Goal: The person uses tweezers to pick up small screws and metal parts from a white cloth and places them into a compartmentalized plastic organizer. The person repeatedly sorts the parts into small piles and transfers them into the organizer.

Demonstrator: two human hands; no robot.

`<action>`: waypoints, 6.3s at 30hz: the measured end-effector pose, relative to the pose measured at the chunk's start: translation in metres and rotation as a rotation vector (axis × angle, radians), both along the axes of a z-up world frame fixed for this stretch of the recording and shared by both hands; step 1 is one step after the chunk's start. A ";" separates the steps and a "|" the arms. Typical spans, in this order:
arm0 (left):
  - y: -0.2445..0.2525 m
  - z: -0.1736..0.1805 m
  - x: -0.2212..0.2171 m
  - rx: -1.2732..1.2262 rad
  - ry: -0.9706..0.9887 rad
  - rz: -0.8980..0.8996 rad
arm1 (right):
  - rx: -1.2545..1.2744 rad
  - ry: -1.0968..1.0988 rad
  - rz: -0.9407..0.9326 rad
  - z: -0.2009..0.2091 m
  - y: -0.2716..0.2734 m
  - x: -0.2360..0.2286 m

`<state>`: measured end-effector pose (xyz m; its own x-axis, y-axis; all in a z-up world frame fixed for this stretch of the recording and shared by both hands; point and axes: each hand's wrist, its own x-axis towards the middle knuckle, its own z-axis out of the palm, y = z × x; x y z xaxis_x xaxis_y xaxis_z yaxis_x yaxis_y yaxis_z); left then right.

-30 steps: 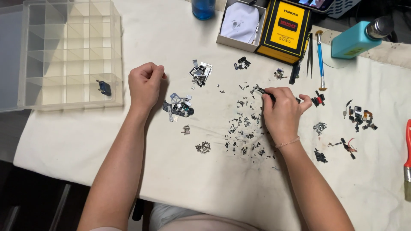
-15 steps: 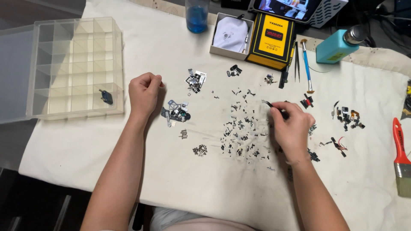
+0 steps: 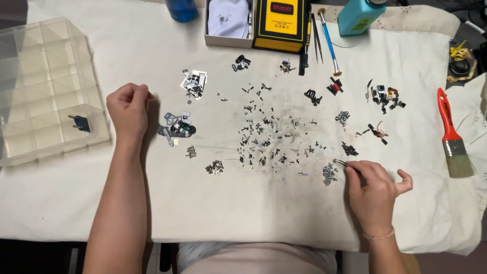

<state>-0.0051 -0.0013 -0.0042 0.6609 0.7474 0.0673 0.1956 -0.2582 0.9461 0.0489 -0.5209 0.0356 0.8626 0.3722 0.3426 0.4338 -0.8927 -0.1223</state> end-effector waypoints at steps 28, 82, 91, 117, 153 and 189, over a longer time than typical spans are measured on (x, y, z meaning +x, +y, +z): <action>0.000 0.003 0.003 0.048 -0.006 0.011 | 0.568 0.694 0.041 0.001 0.211 0.112; -0.001 0.000 0.002 0.057 0.001 0.000 | -0.008 0.324 -0.127 0.000 -0.021 0.011; -0.002 0.006 0.003 0.045 0.006 0.004 | -0.071 0.693 -0.420 0.051 -0.004 0.014; 0.001 0.002 0.004 0.082 -0.020 -0.025 | 0.000 0.118 0.650 0.020 0.158 0.093; 0.000 0.000 0.003 0.042 -0.030 -0.011 | 0.302 0.349 0.364 0.050 0.075 0.055; 0.004 -0.010 0.004 0.108 -0.049 -0.030 | 0.316 0.554 0.209 0.027 0.131 0.054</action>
